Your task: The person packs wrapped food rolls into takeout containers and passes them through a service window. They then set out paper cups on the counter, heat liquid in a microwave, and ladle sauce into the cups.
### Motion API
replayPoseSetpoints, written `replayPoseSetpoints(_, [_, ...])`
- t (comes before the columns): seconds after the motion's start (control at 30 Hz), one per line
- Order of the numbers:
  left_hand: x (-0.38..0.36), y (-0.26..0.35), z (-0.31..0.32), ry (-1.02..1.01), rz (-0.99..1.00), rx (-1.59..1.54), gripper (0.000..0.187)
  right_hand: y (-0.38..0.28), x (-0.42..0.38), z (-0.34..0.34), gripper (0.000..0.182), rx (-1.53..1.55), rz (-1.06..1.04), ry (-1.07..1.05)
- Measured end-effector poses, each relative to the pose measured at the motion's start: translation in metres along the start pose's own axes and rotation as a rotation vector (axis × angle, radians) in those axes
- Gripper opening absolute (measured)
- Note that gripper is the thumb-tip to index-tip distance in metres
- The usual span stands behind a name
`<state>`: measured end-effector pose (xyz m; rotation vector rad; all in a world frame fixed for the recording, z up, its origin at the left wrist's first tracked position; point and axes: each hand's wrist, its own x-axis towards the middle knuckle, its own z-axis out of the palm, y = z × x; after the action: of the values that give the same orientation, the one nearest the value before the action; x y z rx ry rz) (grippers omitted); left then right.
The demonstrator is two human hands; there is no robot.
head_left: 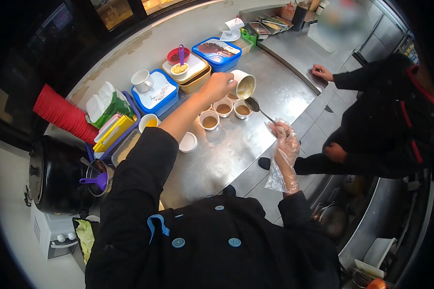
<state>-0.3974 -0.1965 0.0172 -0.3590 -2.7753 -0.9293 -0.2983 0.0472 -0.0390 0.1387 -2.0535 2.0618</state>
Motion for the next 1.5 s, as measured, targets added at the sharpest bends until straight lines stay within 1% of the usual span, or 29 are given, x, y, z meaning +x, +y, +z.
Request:
replayPoseSetpoints(0.03, [0.000,0.002,0.002,-0.001,-0.002,0.001,0.028,-0.004,-0.001,0.001,0.022,0.039,0.017,0.002])
replayPoseSetpoints(0.07, [0.001,-0.001,0.009,0.053,-0.081,-0.053,0.029,-0.005,-0.002,0.001,0.021,0.078,0.035,0.004])
replayPoseSetpoints(0.1, [0.001,-0.006,0.015,0.107,-0.160,-0.106,0.031,-0.004,-0.002,0.000,0.021,0.079,0.038,0.003])
replayPoseSetpoints(0.13, [0.003,-0.012,0.019,0.105,-0.163,-0.105,0.031,-0.003,-0.002,-0.001,0.021,0.044,0.017,-0.014])
replayPoseSetpoints(0.2, [0.011,-0.024,0.023,0.203,-0.270,-0.075,0.036,-0.003,-0.001,-0.004,0.020,0.008,-0.003,-0.031])
replayPoseSetpoints(0.23, [0.015,-0.031,0.022,0.203,-0.272,-0.074,0.036,-0.003,0.000,-0.006,0.019,-0.165,-0.170,-0.095])
replayPoseSetpoints(0.27, [0.017,-0.032,0.017,0.195,-0.393,-0.244,0.037,-0.004,0.001,-0.008,0.019,-0.337,-0.339,-0.158])
replayPoseSetpoints(0.3, [0.019,-0.034,0.012,0.185,-0.515,-0.415,0.039,-0.003,0.000,-0.005,0.027,-0.309,-0.380,-0.204])
replayPoseSetpoints(0.33, [0.021,-0.036,0.009,0.184,-0.520,-0.414,0.039,0.000,-0.001,-0.005,0.027,-0.308,-0.376,-0.206])
replayPoseSetpoints(0.4, [0.029,-0.041,-0.001,0.294,-0.478,-0.440,0.039,0.006,0.002,-0.004,0.033,-0.471,-0.441,-0.255])
replayPoseSetpoints(0.43, [0.034,-0.044,-0.006,0.288,-0.503,-0.494,0.035,0.007,0.003,-0.003,0.025,-0.264,-0.368,-0.246])
replayPoseSetpoints(0.47, [0.038,-0.047,-0.011,0.295,-0.505,-0.489,0.035,0.010,0.005,-0.004,0.025,-0.257,-0.371,-0.251])
replayPoseSetpoints(0.53, [0.048,-0.052,-0.019,0.364,-0.553,-0.730,0.030,0.020,0.013,-0.009,0.020,-0.154,-0.020,-0.073])
replayPoseSetpoints(0.57, [0.056,-0.054,-0.024,0.379,-0.600,-0.816,0.027,0.027,0.018,-0.007,0.021,0.300,0.168,0.043])
replayPoseSetpoints(0.6, [0.064,-0.060,-0.027,0.390,-0.591,-0.811,0.027,0.042,0.020,-0.013,0.021,0.308,0.159,0.036])
replayPoseSetpoints(0.67, [0.083,-0.080,-0.026,0.458,-0.606,-0.949,0.026,0.071,0.020,-0.034,0.030,0.749,0.195,0.071])
replayPoseSetpoints(0.73, [0.105,-0.104,-0.019,0.529,-0.580,-1.004,0.024,0.053,0.022,-0.030,0.039,0.889,0.509,0.149])
replayPoseSetpoints(0.77, [0.116,-0.117,-0.015,0.533,-0.589,-1.038,0.023,0.066,0.024,-0.035,0.045,0.989,0.570,0.159])
replayPoseSetpoints(0.83, [0.139,-0.141,-0.005,0.576,-0.616,-1.113,0.021,0.062,0.028,-0.032,0.044,1.007,0.633,0.215])
replayPoseSetpoints(0.87, [0.152,-0.165,0.006,0.601,-0.627,-1.138,0.022,0.062,0.030,-0.031,0.043,1.025,0.652,0.229])
replayPoseSetpoints(0.93, [0.166,-0.175,0.014,0.616,-0.691,-1.185,0.023,0.051,0.035,-0.024,0.040,1.021,0.631,0.244])
replayPoseSetpoints(1.0, [0.178,-0.187,0.026,0.622,-0.703,-1.182,0.023,0.040,0.043,-0.020,0.038,1.008,0.612,0.270])
replayPoseSetpoints(1.07, [0.184,-0.194,0.038,0.623,-0.727,-1.182,0.024,0.034,0.050,-0.018,0.031,0.909,0.545,0.269])
replayPoseSetpoints(1.13, [0.186,-0.196,0.047,0.610,-0.723,-1.176,0.018,0.037,0.061,-0.014,0.029,0.862,0.543,0.287])
replayPoseSetpoints(1.2, [0.185,-0.197,0.053,0.611,-0.745,-1.157,0.018,0.034,0.072,-0.007,0.032,0.903,0.587,0.376])
replayPoseSetpoints(1.27, [0.185,-0.202,0.055,0.606,-0.726,-1.129,0.025,0.032,0.081,-0.001,0.031,0.890,0.602,0.369])
replayPoseSetpoints(1.33, [0.187,-0.209,0.056,0.609,-0.715,-1.118,0.025,0.034,0.086,0.002,0.030,0.879,0.613,0.361])
replayPoseSetpoints(1.4, [0.186,-0.208,0.055,0.606,-0.704,-1.105,0.026,0.038,0.086,0.003,0.040,0.776,0.609,0.272])
replayPoseSetpoints(1.5, [0.184,-0.195,0.048,0.578,-0.707,-1.064,0.026,0.037,0.087,0.006,0.045,0.768,0.642,0.268])
